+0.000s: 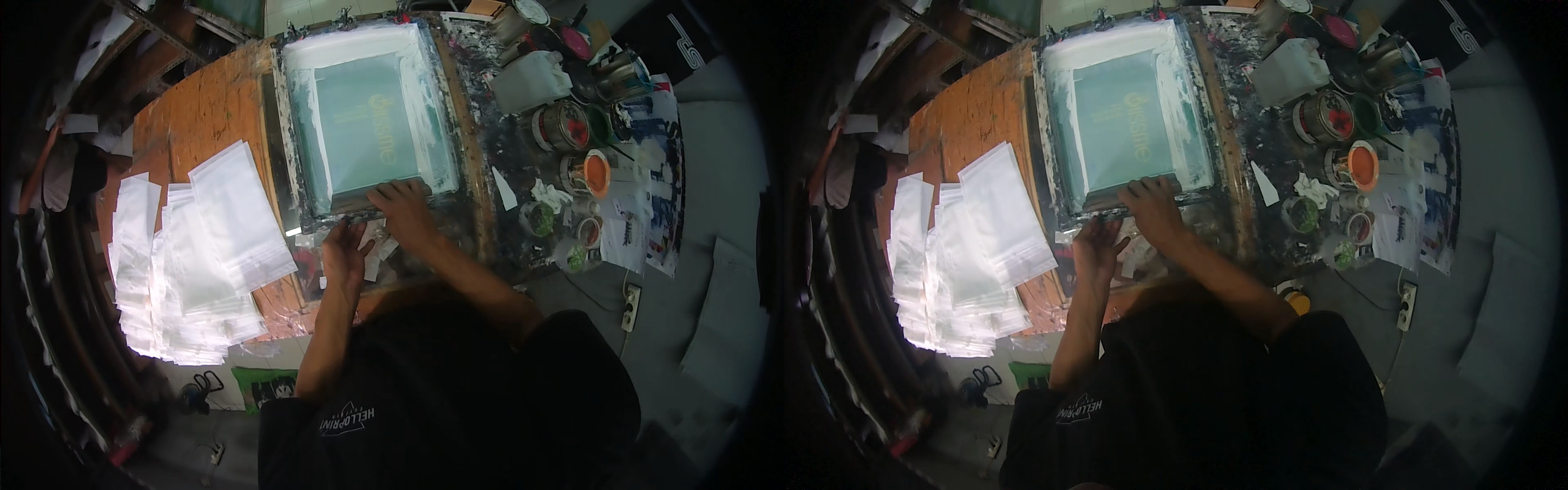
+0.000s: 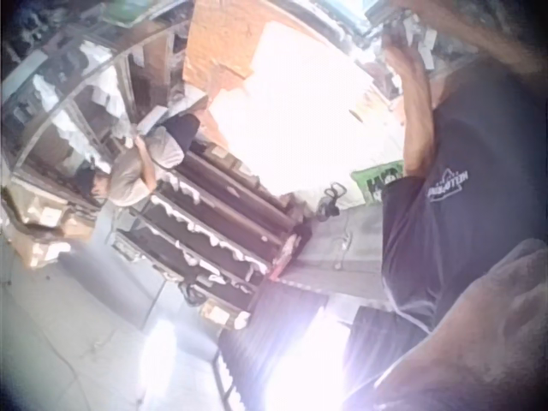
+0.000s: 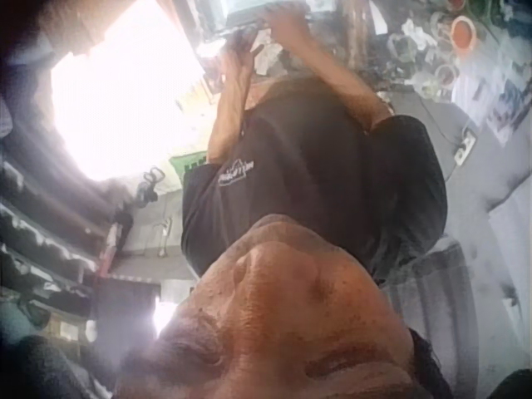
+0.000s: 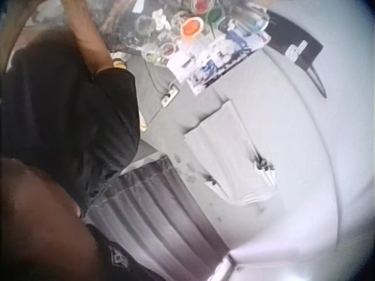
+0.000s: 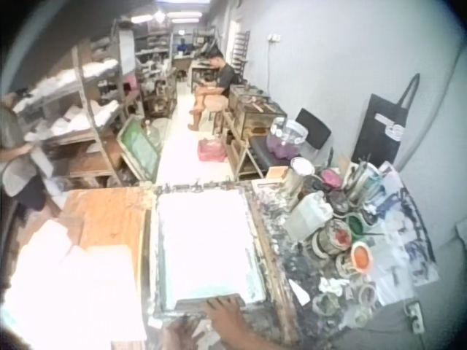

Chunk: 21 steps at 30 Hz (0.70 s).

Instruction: The person performs screen printing on white paper sheets. They place a sheet under a screen, pull a squeegee across the screen to apply ink, lift the screen, and remove the printed sheet. This cycle repeats continuously throughout the clip.

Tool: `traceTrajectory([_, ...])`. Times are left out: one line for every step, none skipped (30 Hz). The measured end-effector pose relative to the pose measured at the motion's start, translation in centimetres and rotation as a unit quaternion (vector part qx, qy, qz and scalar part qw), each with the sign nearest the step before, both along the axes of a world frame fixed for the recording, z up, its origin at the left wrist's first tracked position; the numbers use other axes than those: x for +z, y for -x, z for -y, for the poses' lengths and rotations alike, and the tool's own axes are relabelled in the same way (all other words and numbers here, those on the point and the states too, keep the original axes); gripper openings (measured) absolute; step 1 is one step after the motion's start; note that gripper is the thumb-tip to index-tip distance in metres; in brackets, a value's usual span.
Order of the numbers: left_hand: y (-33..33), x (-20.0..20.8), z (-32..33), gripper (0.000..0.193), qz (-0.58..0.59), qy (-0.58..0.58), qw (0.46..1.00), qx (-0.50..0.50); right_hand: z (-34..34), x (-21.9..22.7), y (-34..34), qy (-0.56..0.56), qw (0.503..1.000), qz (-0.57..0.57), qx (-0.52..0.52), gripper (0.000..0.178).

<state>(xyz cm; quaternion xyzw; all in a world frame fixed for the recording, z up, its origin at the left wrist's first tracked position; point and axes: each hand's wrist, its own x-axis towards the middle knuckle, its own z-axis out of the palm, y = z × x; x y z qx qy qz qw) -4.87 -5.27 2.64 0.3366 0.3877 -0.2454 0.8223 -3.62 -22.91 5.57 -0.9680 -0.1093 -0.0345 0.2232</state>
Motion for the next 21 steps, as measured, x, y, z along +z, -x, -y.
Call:
traceTrajectory([-0.2, 0.7, 0.2, 0.043, -0.005, 0.0, 1.0, 0.001, 0.3, 0.5, -0.5, 0.0, 1.0, 0.009, 0.008, 0.042])
traceTrajectory([-0.3, 1.4, 0.2, 0.042, -0.009, 0.001, 1.0, 0.002, 0.5, 1.1, -0.9, 0.0, 1.0, 0.017, 0.017, 0.039])
traceTrajectory([-0.3, 2.3, 0.2, 0.041, -0.014, 0.001, 1.0, 0.004, 0.8, 1.8, -1.2, 0.007, 0.999, 0.027, 0.024, 0.037])
traceTrajectory([-0.2, 3.2, 0.0, 0.04, -0.006, 0.017, 1.0, 0.01, 0.8, 3.2, -1.6, 0.013, 0.999, 0.036, 0.033, 0.036])
traceTrajectory([0.0, 4.0, -0.5, 0.039, 0.0, 0.034, 0.999, 0.017, 0.9, 4.7, -2.0, 0.019, 0.998, 0.043, 0.041, 0.036])
traceTrajectory([-0.1, 4.9, -0.8, 0.038, 0.006, 0.05, 0.998, 0.023, 1.0, 6.5, -2.5, 0.019, 0.997, 0.06, 0.037, 0.034])
traceTrajectory([-0.4, 6.3, -1.0, 0.035, 0.049, 0.063, 0.997, 0.018, 0.9, 8.7, -3.0, 0.018, 0.996, 0.076, 0.032, 0.034])
traceTrajectory([-1.0, 8.2, -1.2, 0.033, 0.09, 0.074, 0.993, 0.013, 0.9, 10.8, -3.6, 0.016, 0.995, 0.09, 0.027, 0.033])
traceTrajectory([-1.6, 10.2, -1.3, 0.03, 0.13, 0.086, 0.988, 0.006, 1.1, 12.4, -4.4, 0.013, 0.99, 0.139, 0.026, 0.035])
traceTrajectory([-2.6, 12.0, -1.0, 0.026, 0.172, 0.086, 0.981, 0.006, 1.3, 13.9, -5.6, 0.009, 0.982, 0.187, 0.023, 0.041])
traceTrajectory([-3.9, 13.7, -0.6, 0.023, 0.213, 0.086, 0.973, 0.007, 1.6, 15.0, -7.2, 0.01, 0.973, 0.228, 0.022, 0.044])
traceTrajectory([-5.5, 14.9, 0.1, 0.02, 0.254, 0.088, 0.963, 0.004, 2.2, 16.1, -8.9, 0.013, 0.963, 0.269, 0.017, 0.049])
traceTrajectory([-7.4, 15.5, 0.7, 0.025, 0.3, 0.094, 0.949, 0.001, 2.9, 17.8, -10.7, 0.02, 0.963, 0.267, 0.014, 0.051])
traceTrajectory([-9.4, 14.6, 0.6, 0.031, 0.387, 0.11, 0.915, -0.013, 3.4, 19.9, -12.5, 0.025, 0.963, 0.266, 0.015, 0.054])
traceTrajectory([-11.8, 15.2, 1.8, 0.033, 0.434, 0.077, 0.897, 0.019, 3.8, 21.8, -14.0, 0.036, 0.967, 0.253, 0.012, 0.055])
traceTrajectory([-14.3, 13.5, 2.2, 0.035, 0.43, -0.036, 0.902, 0.029, 4.2, 23.3, -15.2, 0.042, 0.974, 0.222, 0.007, 0.054])
traceTrajectory([-17.6, 10.6, 2.2, 0.035, 0.424, -0.159, 0.891, 0.02, 4.0, 24.8, -16.5, 0.042, 0.981, 0.191, 0.011, 0.054])
traceTrajectory([-20.6, 8.1, 2.9, 0.033, 0.416, -0.28, 0.865, 0.01, 4.2, 26.3, -17.8, 0.042, 0.99, 0.133, 0.024, 0.049])
traceTrajectory([-22.7, 4.8, 2.5, 0.031, 0.447, -0.405, 0.794, -0.075, 4.5, 27.8, -19.0, 0.042, 0.996, 0.076, 0.036, 0.045])
traceTrajectory([-25.6, -1.0, 0.2, 0.028, 0.512, -0.524, 0.674, -0.092, 3.5, 29.4, -20.2, 0.034, 0.997, 0.024, 0.072, 0.043])
traceTrajectory([-28.9, -6.7, -1.2, 0.025, 0.559, -0.628, 0.535, -0.09, 3.3, 30.6, -20.6, 0.021, 0.995, 0.034, 0.096, 0.043])
